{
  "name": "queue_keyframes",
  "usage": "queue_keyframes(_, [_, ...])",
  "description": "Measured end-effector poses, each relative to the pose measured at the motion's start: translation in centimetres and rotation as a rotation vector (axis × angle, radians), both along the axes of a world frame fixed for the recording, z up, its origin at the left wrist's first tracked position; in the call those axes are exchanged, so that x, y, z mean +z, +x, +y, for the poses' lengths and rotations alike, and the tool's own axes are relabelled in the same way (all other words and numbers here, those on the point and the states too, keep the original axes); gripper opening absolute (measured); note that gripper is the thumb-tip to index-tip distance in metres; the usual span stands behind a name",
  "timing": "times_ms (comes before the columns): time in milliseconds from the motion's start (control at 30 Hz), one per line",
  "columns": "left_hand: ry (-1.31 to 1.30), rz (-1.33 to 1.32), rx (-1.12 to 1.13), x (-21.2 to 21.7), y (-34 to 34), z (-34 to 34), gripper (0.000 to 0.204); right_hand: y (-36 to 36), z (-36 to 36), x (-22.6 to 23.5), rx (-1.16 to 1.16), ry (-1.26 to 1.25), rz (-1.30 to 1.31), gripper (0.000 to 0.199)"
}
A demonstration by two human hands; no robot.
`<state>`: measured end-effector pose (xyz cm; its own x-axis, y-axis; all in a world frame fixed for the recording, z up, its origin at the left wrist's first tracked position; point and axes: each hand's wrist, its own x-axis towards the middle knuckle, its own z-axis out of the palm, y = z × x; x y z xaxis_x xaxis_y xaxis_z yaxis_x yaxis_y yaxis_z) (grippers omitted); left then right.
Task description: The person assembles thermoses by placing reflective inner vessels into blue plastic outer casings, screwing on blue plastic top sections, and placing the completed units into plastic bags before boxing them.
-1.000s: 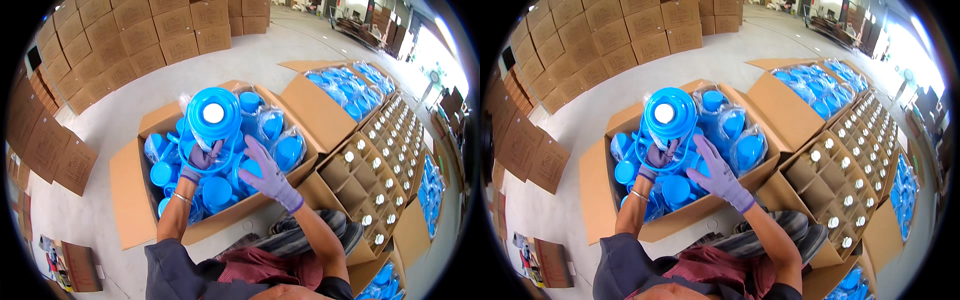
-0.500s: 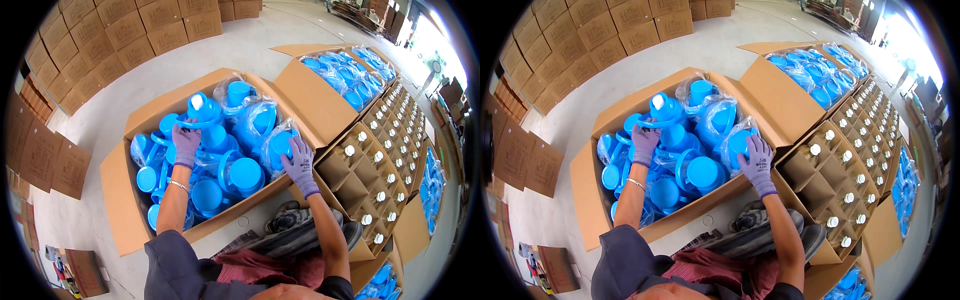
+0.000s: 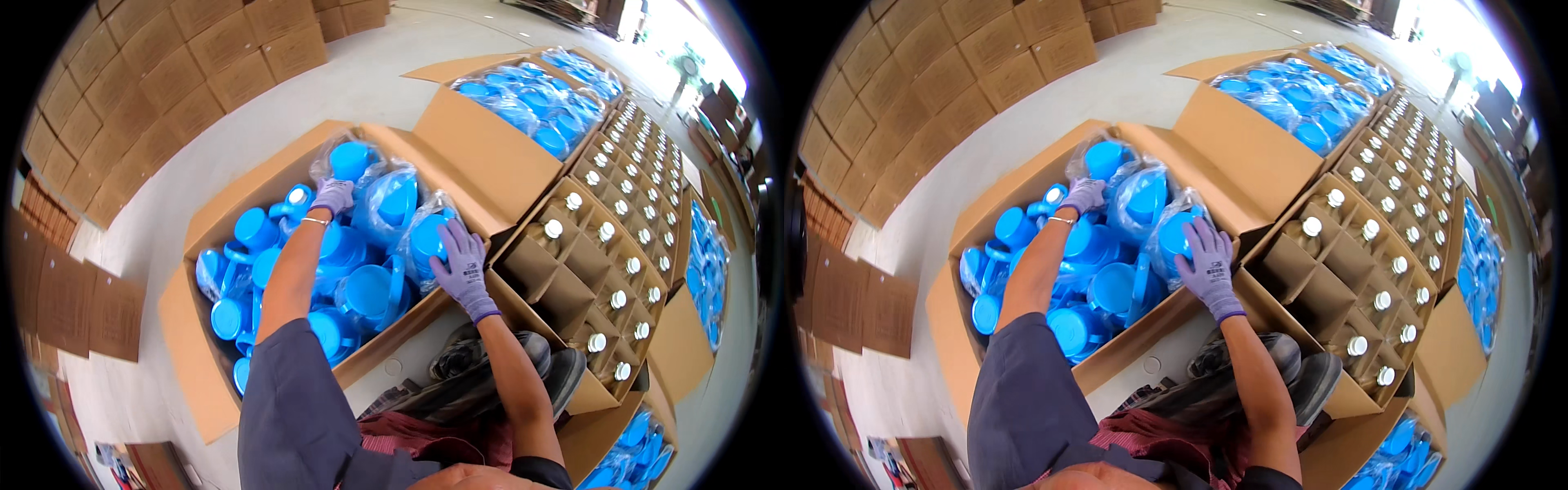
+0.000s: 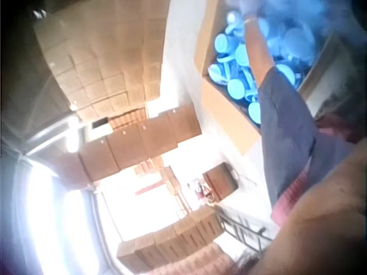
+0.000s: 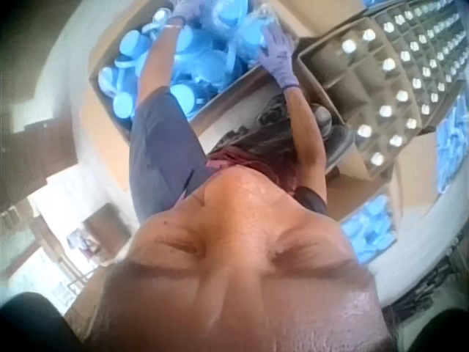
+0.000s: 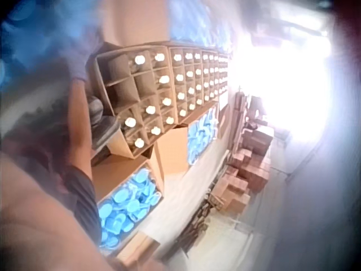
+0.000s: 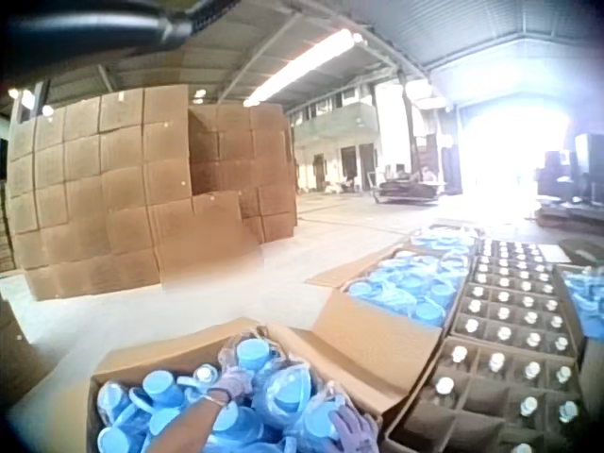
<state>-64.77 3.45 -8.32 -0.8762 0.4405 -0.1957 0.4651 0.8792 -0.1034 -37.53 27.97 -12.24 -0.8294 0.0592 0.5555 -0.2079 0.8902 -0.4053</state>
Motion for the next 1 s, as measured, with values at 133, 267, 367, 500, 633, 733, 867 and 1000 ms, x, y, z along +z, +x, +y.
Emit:
queue_keyframes(133, [-0.073, 0.425, -0.093, 6.5, 1.1, 1.9, 0.026, 0.2, 0.5, -0.1, 0.005, -0.007, -0.038, 0.065])
queue_keyframes(267, [0.314, 0.762, -0.284, 18.6, 7.4, 4.6, 0.019, 0.6, 1.6, 0.5, 0.024, -0.018, -0.143, 0.072])
queue_keyframes(367, [0.804, 1.059, -0.695, 27.4, 11.5, 4.6, 0.017, 0.7, 3.2, 2.2, 0.183, -0.431, -0.322, 0.07])
queue_keyframes(500, [1.049, 0.431, -0.638, 39.5, 17.4, 4.2, 0.032, 3.4, 9.9, 7.7, 0.22, -0.876, -0.098, 0.059])
queue_keyframes(633, [1.324, -0.076, -1.125, 44.0, 20.3, 8.3, 0.026, 10.5, 15.5, 16.6, 0.121, -1.036, 0.193, 0.059])
queue_keyframes(733, [1.213, -0.012, -1.221, 42.4, 20.1, 12.9, 0.043, 15.7, 17.6, 19.6, 0.352, -1.211, 0.362, 0.062])
queue_keyframes(867, [1.269, 0.002, -1.478, 34.6, 22.6, 22.7, 0.038, 22.0, 15.4, 20.0, 0.308, -1.245, 0.36, 0.062])
queue_keyframes(1000, [1.409, -0.916, -1.248, 25.4, 29.5, 28.2, 0.066, 27.8, 12.3, 16.2, 0.149, -1.274, 0.214, 0.063])
